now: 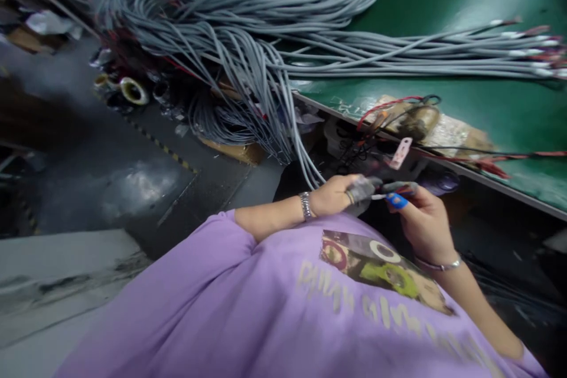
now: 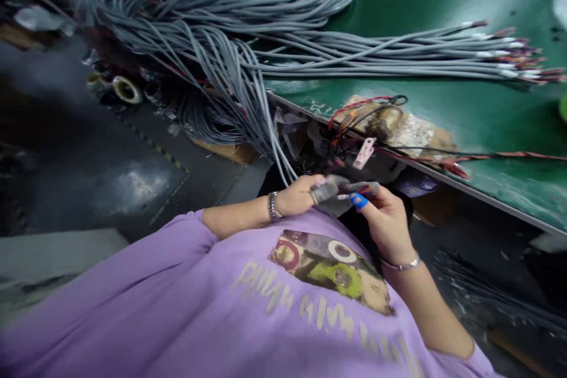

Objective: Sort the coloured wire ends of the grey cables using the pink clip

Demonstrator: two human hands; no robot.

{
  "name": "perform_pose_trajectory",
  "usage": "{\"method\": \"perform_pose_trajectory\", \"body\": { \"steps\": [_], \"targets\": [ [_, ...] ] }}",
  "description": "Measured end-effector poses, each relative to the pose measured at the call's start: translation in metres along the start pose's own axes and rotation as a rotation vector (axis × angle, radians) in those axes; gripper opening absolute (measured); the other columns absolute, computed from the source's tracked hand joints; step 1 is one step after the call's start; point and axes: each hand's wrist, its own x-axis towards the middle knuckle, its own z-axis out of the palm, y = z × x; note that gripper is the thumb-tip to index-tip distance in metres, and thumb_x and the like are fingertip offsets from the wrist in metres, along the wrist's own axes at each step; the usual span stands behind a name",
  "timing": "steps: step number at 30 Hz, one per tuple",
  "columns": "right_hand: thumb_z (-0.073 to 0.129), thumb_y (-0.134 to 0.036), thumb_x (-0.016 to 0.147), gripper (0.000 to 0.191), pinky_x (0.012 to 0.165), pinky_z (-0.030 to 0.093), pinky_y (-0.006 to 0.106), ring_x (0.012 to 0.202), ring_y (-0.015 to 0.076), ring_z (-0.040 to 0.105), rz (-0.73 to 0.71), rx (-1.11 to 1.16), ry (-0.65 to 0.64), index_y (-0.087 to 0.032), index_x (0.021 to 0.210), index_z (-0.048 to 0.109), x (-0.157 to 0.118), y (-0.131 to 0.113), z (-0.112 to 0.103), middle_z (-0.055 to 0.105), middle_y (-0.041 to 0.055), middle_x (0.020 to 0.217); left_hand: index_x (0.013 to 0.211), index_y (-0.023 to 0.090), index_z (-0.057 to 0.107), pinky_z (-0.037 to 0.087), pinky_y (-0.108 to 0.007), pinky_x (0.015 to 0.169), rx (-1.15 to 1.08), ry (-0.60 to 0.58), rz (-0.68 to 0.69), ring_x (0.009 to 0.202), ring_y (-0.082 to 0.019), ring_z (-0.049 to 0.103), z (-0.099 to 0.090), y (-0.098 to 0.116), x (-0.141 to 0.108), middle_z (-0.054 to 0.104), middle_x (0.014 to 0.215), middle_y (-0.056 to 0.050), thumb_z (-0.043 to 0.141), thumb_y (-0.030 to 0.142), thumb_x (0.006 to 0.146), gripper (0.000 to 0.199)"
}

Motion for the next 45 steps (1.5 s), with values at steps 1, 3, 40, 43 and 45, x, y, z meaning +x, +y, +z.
{"method": "perform_pose_trajectory", "body": {
  "steps": [1,3,40,43,45],
  "targets": [
    [0.082,-0.033,0.074,0.014,0.059,0.049,0.025,0.061,0.012,0.057,0.019,0.032,0.021,-0.023,0.082,0.075,0.001,-0.003,0.003,0.069,-0.0002,0.073,0.112,0.016,0.068,0.051,-0.029,0.08,-0.097,0.1,-0.011,0.1,-0.021,0.067,0.001,0.001,-0.001,0.072,0.111,-0.011,0.055,0.061,0.09,0.052],
    [0.083,-0.034,0.072,0.017,0.059,0.048,0.027,0.06,0.0122,0.055,0.077,0.054,-0.026,-0.022,0.08,0.075,0.003,-0.01,0.011,0.068,0.0002,0.071,0.119,0.018,0.066,0.054,-0.027,0.073,-0.21,0.211,-0.087,0.104,-0.023,0.068,0.002,0.004,-0.001,0.071,0.12,-0.012,0.055,0.064,0.089,0.055],
    [0.083,-0.038,0.068,0.03,0.05,0.036,0.023,0.058,0.009,0.045,0.115,0.313,0.054,-0.019,0.083,0.065,0.022,-0.01,0.036,0.062,-0.0024,0.072,0.073,0.015,0.058,0.036,-0.017,0.036,-0.271,0.377,-0.231,0.04,-0.006,0.055,0.014,0.013,0.006,0.062,0.059,0.004,0.076,0.053,0.075,0.042],
    [0.084,-0.042,0.067,0.037,0.052,0.039,0.023,0.061,0.0101,0.049,0.124,0.301,0.025,-0.02,0.09,0.065,0.025,-0.01,0.036,0.065,-0.0009,0.079,0.069,0.015,0.056,0.035,-0.016,0.037,-0.249,0.331,-0.27,0.039,-0.006,0.054,0.014,0.015,0.006,0.061,0.056,0.003,0.077,0.049,0.075,0.04],
    [0.085,-0.045,0.066,0.038,0.054,0.04,0.025,0.062,0.0107,0.051,0.124,0.293,0.003,-0.02,0.088,0.064,0.027,-0.012,0.037,0.066,-0.0003,0.079,0.071,0.016,0.057,0.036,-0.016,0.037,-0.235,0.298,-0.292,0.039,-0.007,0.056,0.014,0.014,0.005,0.063,0.057,0.003,0.078,0.048,0.074,0.039]
  ]
}}
